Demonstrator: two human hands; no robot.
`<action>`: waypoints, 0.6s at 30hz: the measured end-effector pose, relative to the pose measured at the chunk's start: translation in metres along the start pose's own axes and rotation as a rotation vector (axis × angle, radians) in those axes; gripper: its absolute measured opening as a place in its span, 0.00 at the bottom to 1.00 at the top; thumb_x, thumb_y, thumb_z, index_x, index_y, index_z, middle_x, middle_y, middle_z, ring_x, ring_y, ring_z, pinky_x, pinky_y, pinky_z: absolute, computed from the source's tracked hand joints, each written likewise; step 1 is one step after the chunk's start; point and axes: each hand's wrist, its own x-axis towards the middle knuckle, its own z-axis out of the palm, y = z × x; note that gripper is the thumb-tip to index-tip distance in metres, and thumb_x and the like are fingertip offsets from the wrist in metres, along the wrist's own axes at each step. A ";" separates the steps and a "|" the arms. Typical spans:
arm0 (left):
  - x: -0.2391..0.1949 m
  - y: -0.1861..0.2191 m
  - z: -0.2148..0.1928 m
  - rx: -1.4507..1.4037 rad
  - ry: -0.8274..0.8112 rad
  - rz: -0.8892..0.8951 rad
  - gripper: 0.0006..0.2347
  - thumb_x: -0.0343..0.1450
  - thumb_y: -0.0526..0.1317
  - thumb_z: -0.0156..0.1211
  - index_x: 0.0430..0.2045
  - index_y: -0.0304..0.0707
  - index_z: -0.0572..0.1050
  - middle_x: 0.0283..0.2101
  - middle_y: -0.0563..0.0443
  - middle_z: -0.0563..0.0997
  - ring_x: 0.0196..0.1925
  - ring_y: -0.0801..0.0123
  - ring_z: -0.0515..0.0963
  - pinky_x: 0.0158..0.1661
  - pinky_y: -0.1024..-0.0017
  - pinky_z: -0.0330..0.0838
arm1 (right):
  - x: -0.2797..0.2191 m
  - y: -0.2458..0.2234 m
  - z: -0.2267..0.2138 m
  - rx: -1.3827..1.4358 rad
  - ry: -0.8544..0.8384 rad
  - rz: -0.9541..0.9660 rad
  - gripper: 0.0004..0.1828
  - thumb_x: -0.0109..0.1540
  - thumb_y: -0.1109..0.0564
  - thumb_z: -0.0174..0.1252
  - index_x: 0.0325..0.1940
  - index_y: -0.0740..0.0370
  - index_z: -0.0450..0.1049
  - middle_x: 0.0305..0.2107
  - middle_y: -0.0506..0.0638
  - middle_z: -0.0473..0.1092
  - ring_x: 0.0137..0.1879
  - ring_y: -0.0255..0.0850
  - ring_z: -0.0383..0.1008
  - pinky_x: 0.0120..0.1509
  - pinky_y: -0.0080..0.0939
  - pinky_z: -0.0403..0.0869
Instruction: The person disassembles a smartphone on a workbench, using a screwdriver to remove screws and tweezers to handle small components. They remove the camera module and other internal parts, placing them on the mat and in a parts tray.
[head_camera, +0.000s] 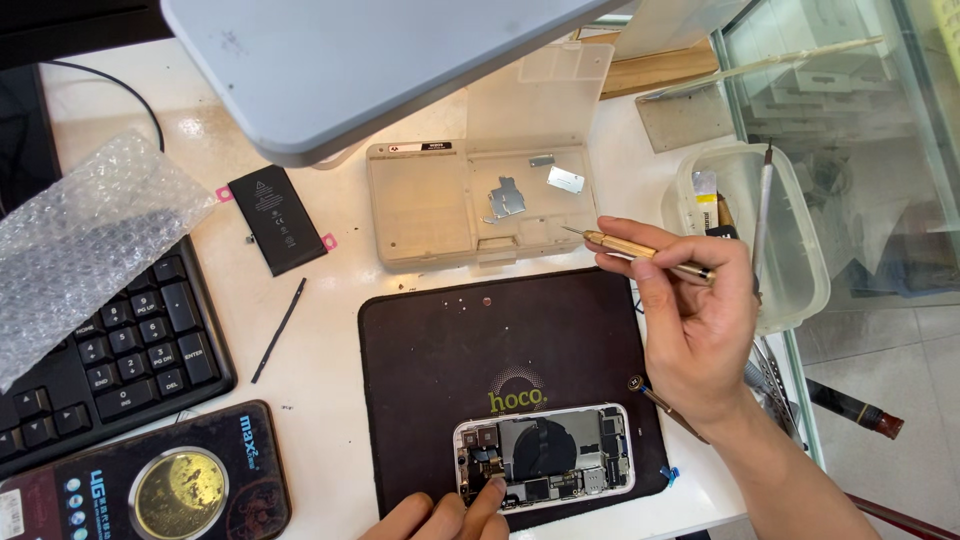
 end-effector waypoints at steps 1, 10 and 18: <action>-0.005 0.002 0.006 0.007 -0.005 -0.003 0.05 0.71 0.38 0.63 0.27 0.39 0.76 0.39 0.50 0.87 0.29 0.76 0.77 0.24 0.83 0.63 | 0.002 0.001 0.002 -0.008 -0.011 -0.007 0.08 0.74 0.71 0.42 0.55 0.67 0.52 0.59 0.74 0.69 0.64 0.56 0.77 0.71 0.51 0.79; -0.013 0.004 0.017 -0.015 -0.028 0.003 0.05 0.71 0.38 0.63 0.28 0.37 0.76 0.40 0.48 0.87 0.30 0.75 0.77 0.25 0.83 0.64 | 0.010 0.002 0.008 -0.097 -0.065 0.002 0.04 0.73 0.70 0.42 0.52 0.71 0.57 0.59 0.72 0.70 0.65 0.56 0.76 0.71 0.49 0.79; 0.027 -0.010 -0.052 -0.130 0.035 -0.032 0.07 0.69 0.37 0.63 0.33 0.32 0.77 0.41 0.41 0.86 0.32 0.72 0.78 0.29 0.80 0.67 | -0.004 -0.002 -0.001 0.077 -0.010 0.052 0.09 0.75 0.71 0.43 0.58 0.68 0.55 0.58 0.73 0.71 0.63 0.56 0.78 0.70 0.50 0.79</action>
